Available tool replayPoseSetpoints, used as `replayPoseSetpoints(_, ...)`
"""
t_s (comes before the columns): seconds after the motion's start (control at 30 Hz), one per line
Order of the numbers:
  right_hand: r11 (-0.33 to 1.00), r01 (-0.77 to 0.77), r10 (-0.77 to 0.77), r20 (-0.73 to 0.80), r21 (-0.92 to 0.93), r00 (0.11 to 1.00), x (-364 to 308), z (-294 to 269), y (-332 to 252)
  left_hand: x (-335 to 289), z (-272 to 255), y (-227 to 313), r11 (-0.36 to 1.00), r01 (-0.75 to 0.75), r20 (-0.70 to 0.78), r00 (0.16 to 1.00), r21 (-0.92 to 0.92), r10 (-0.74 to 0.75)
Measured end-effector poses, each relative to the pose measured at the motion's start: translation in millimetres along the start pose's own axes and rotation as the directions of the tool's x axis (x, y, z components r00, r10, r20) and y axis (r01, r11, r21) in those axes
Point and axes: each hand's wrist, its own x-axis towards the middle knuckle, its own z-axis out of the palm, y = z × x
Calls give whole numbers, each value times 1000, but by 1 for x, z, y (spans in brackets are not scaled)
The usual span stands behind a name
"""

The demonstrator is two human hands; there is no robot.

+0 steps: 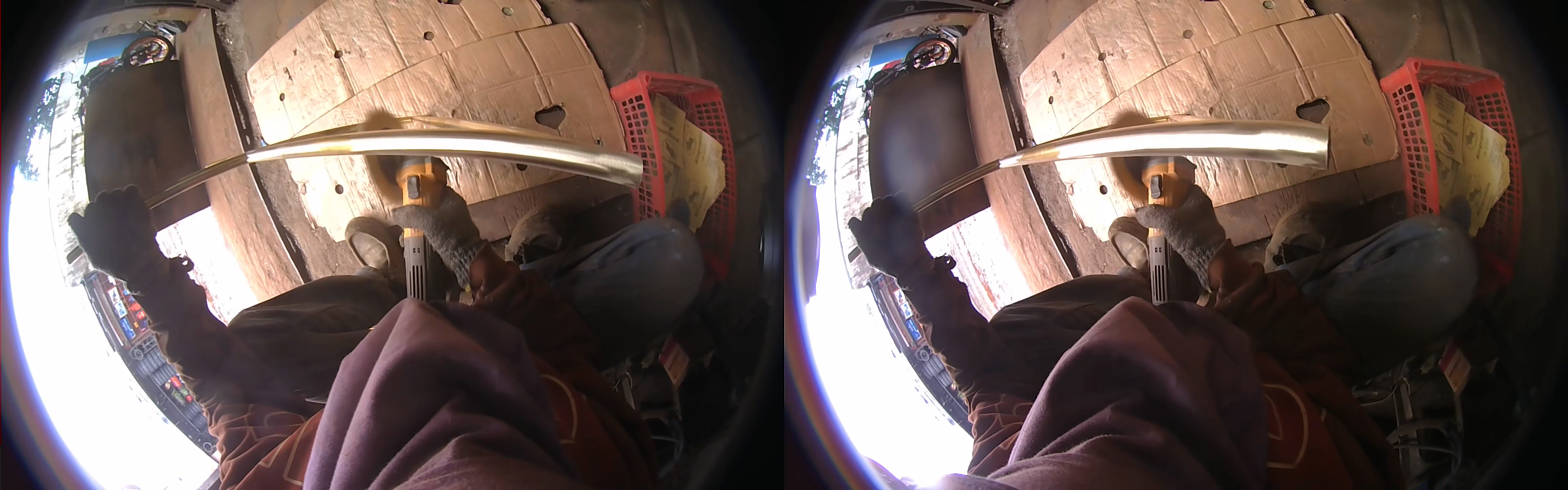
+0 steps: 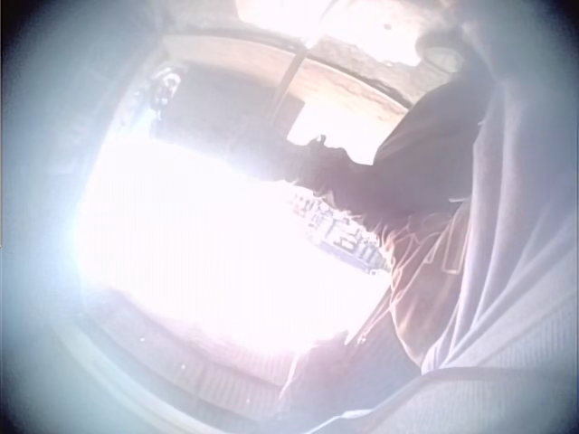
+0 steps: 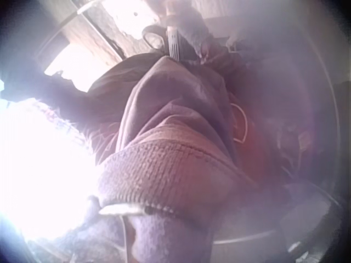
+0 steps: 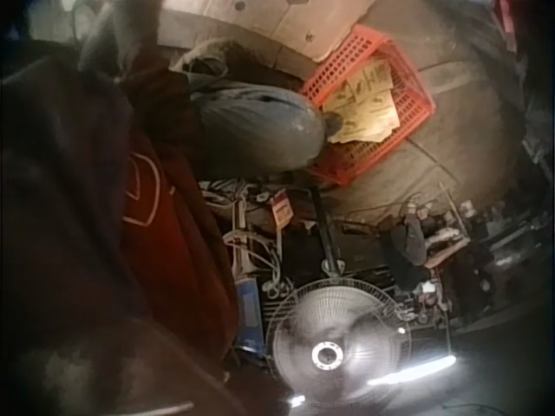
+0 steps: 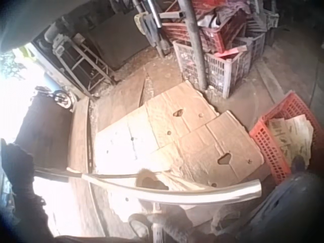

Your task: The person uses an angle grinder to sand and smooth the edges of metal components. They handle a metal frame and separate curved metal pieces, swapping between different grinding discs while holding the items in place.

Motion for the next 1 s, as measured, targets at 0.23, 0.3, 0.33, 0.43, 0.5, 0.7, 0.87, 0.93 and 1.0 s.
replayPoseSetpoints(0.23, 996, -52, 54, -18, 74, 998, 5, -3, 4, 1, 2, 4, 1000, -21, 19, 1000, 19, 20)
replayPoseSetpoints(0.3, 997, -43, 45, -27, 62, 999, 7, -4, 6, -1, 2, 5, 1000, -22, 23, 999, 18, 21)
replayPoseSetpoints(0.33, 998, -55, 57, -48, 43, 997, 7, -5, 7, -1, 2, 4, 1000, -25, 26, 999, 18, 24)
replayPoseSetpoints(0.43, 994, -94, 97, -66, 47, 993, 8, -5, 7, -2, -3, 0, 999, -30, 34, 999, 16, 29)
replayPoseSetpoints(0.5, 989, -127, 132, -58, 80, 990, 6, -4, 5, -2, -8, -3, 1000, -7, 34, 999, -16, 7)
replayPoseSetpoints(0.7, 978, -175, 181, -47, 111, 982, 3, -3, -1, 0, -12, -3, 910, 108, 73, 994, -400, -86)
replayPoseSetpoints(0.87, 983, -157, 163, -66, 91, 984, 7, -6, 6, 0, 4, 5, 984, 15, 41, 999, -180, -7)
replayPoseSetpoints(0.93, 991, -88, 95, -70, 104, 993, 10, -7, 10, 1, 8, 8, 891, 40, 113, 994, -453, 13)
replayPoseSetpoints(1.0, 991, -72, 79, -62, 110, 995, 12, -7, 12, 4, 9, 10, 791, 90, 117, 993, -605, -23)
